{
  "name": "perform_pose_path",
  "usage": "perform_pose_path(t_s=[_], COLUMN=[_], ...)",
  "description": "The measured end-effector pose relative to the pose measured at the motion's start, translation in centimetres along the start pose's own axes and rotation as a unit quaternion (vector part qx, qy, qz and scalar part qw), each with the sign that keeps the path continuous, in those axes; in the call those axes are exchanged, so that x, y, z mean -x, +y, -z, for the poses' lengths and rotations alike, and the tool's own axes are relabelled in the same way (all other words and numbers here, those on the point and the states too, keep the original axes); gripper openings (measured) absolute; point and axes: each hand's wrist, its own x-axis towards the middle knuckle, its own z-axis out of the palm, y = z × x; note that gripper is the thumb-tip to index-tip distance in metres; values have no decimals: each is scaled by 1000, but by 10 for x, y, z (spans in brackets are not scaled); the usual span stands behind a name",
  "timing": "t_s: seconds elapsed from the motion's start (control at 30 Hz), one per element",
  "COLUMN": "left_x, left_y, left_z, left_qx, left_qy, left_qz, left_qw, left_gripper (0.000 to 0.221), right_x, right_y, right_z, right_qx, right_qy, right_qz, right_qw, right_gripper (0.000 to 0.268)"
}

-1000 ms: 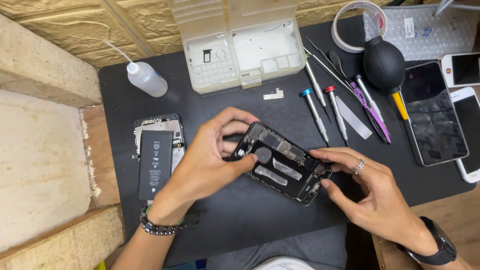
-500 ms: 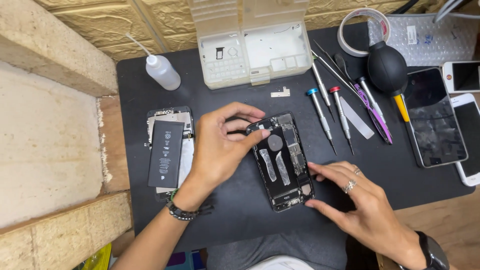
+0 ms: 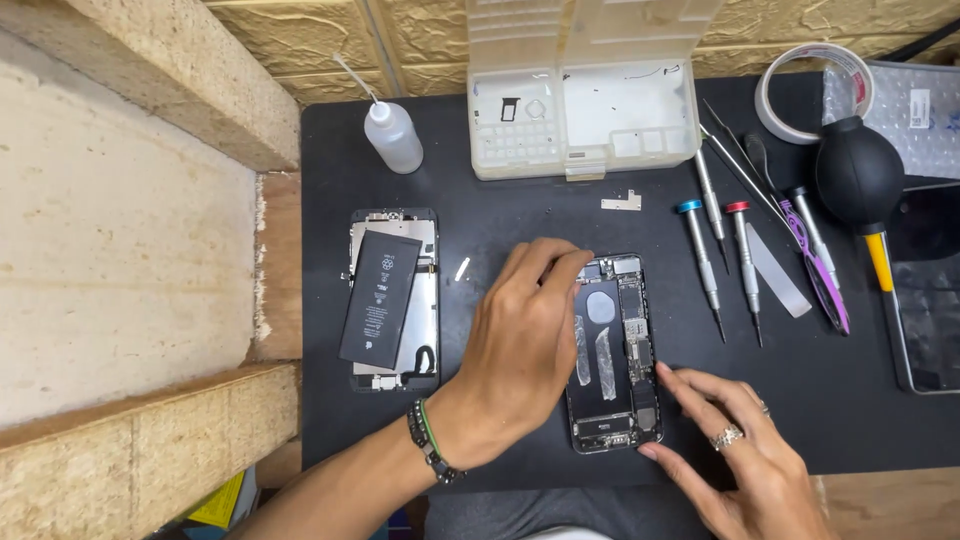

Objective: Disassembling the internal components of a mobile phone using a precision screwdriver at a repair bench.

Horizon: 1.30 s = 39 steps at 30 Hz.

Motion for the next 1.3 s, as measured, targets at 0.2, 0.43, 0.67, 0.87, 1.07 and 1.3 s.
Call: perform_pose_path(t_s=[0.2, 0.43, 0.67, 0.87, 1.07, 1.3], left_x=[-3, -7, -9, -10, -30, -35], left_y=[-4, -16, -21, -20, 1, -13], left_z=[2, -2, -4, 0, 31, 53], left_qx=[23, 51, 13, -35, -70, -78], left_qy=[12, -4, -4, 11, 186, 384], left_qz=[-9, 11, -1, -36, -139, -104], left_qw=[1000, 999, 1000, 999, 970, 914], left_gripper=[27, 28, 28, 27, 2, 20], right_x=[4, 5, 4, -6, -50, -98], right_y=[-5, -1, 5, 3, 25, 41], right_z=[-13, -11, -4, 13, 55, 60], right_qx=[43, 49, 26, -5, 106, 164], right_qy=[16, 1, -29, -21, 71, -41], right_qz=[16, 18, 7, -9, -32, -225], right_qw=[999, 999, 999, 1000, 991, 960], right_gripper=[69, 68, 71, 71, 51, 64])
